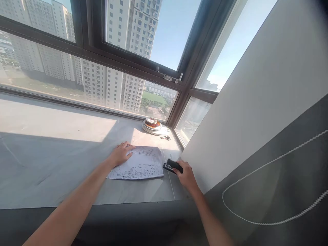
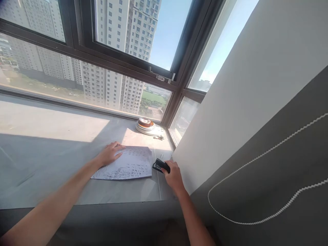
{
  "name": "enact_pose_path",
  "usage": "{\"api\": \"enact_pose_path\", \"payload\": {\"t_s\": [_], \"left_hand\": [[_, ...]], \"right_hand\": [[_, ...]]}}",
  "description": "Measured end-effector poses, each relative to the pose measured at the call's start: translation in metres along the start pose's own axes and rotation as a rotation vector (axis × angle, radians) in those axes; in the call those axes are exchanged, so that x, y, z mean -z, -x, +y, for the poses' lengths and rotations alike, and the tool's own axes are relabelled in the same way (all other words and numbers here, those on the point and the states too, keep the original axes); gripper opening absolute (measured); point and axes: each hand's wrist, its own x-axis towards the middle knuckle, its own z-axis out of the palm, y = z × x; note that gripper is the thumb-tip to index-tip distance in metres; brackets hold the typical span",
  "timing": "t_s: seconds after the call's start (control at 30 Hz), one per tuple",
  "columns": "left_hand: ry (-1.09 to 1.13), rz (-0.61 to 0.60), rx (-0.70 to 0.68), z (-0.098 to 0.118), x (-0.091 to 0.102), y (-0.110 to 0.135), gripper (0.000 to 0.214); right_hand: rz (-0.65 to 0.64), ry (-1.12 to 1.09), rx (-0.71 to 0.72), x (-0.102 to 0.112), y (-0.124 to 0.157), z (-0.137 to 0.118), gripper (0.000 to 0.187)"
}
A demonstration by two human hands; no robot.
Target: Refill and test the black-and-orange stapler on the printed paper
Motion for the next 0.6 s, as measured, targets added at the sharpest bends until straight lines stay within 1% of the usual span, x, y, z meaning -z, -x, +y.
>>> {"api": "enact_pose_path", "payload": {"t_s": [0.13, 0.27, 0.33, 0.43, 0.6], "left_hand": [[0.032, -0.024, -0.021, -0.004, -0.003, 0.000, 0.043], [0.033, -0.021, -0.004, -0.008, -0.006, -0.001, 0.041], [0.034, -0.021, -0.006, -0.008, -0.007, -0.002, 0.040], [0.034, -0.018, -0.006, -0.007, -0.006, -0.003, 0.038], [0.027, -0.025, -0.009, -0.005, -0.005, -0.004, 0.037]], "right_hand": [[-0.049, -0.025, 0.005, -0.008, -0.005, -0.006, 0.022], [-0.008, -0.013, -0.032, -0.005, 0.003, 0.002, 0.024], [-0.018, -0.017, -0.043, -0.002, 0.004, 0.007, 0.024], [-0.105, -0.049, -0.031, 0.004, 0.001, 0.008, 0.023], [-0.275, -0.109, 0.079, 0.015, -0.006, 0.003, 0.018]]}}
